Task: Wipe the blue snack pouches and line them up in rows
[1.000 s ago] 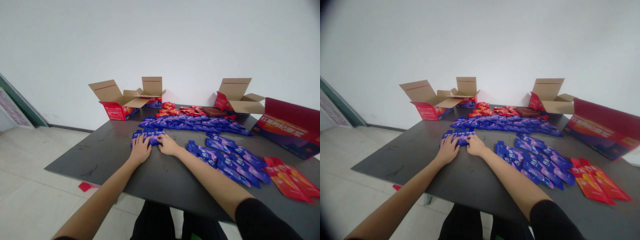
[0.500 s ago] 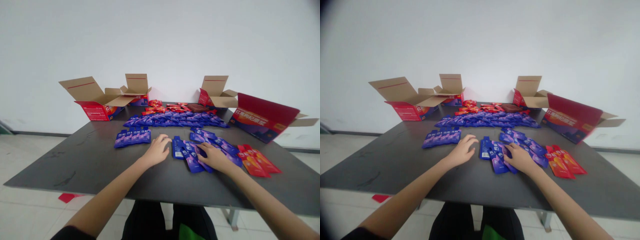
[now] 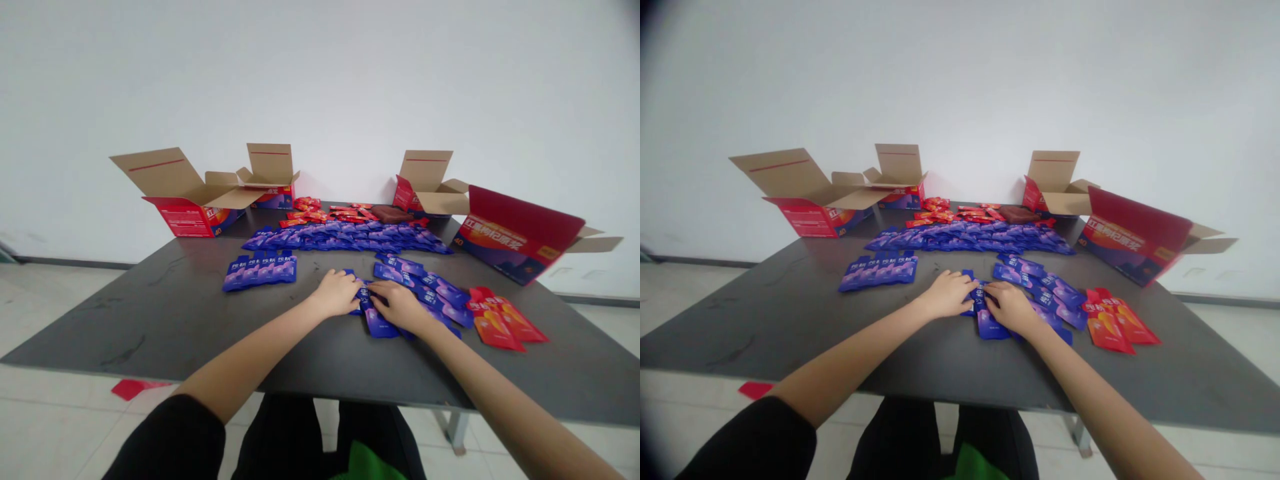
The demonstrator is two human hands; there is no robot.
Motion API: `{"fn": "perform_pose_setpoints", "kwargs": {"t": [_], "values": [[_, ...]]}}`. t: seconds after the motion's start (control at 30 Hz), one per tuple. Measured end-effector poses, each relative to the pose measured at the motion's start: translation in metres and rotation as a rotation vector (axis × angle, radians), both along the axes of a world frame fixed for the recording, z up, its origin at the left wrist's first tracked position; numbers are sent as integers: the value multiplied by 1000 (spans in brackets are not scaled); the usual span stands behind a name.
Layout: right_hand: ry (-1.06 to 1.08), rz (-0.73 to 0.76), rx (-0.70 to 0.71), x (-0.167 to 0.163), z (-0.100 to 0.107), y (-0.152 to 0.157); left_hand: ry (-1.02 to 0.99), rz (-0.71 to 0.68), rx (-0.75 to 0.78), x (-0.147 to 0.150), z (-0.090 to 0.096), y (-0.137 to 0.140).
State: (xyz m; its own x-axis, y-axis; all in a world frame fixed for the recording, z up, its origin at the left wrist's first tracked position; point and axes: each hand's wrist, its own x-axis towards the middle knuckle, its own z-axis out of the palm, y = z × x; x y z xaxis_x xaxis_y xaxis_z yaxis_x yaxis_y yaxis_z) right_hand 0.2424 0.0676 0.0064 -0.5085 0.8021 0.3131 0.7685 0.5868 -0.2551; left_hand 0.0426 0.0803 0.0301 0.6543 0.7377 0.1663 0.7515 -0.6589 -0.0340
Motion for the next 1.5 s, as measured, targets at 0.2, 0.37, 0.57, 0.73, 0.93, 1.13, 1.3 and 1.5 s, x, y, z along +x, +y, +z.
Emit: {"fn": "perform_pose_setpoints", "kwargs": {"t": [0.2, 0.37, 0.57, 0.73, 0.93, 1.13, 1.3, 1.5], "values": [[32, 40, -121, -6, 13, 1, 43, -2, -1, 14, 2, 13], [167, -16, 17, 1, 22, 9, -35, 90, 0, 1, 11, 18], [332, -92, 18, -20, 57, 15, -219, 228, 12, -53, 31, 19], [366, -4, 120, -64, 66, 25, -282, 357, 87, -100, 26, 18], [72, 70, 147, -125, 41, 48, -258, 516, 130, -149, -14, 6], [-106, 154, 105, -175, 11, 55, -259, 504, 145, -156, -32, 0], [-101, 181, 55, -183, -5, 50, -267, 495, 161, -154, -37, 2], [-71, 179, 14, -182, 2, 46, -282, 502, 199, -145, -33, -2]]}}
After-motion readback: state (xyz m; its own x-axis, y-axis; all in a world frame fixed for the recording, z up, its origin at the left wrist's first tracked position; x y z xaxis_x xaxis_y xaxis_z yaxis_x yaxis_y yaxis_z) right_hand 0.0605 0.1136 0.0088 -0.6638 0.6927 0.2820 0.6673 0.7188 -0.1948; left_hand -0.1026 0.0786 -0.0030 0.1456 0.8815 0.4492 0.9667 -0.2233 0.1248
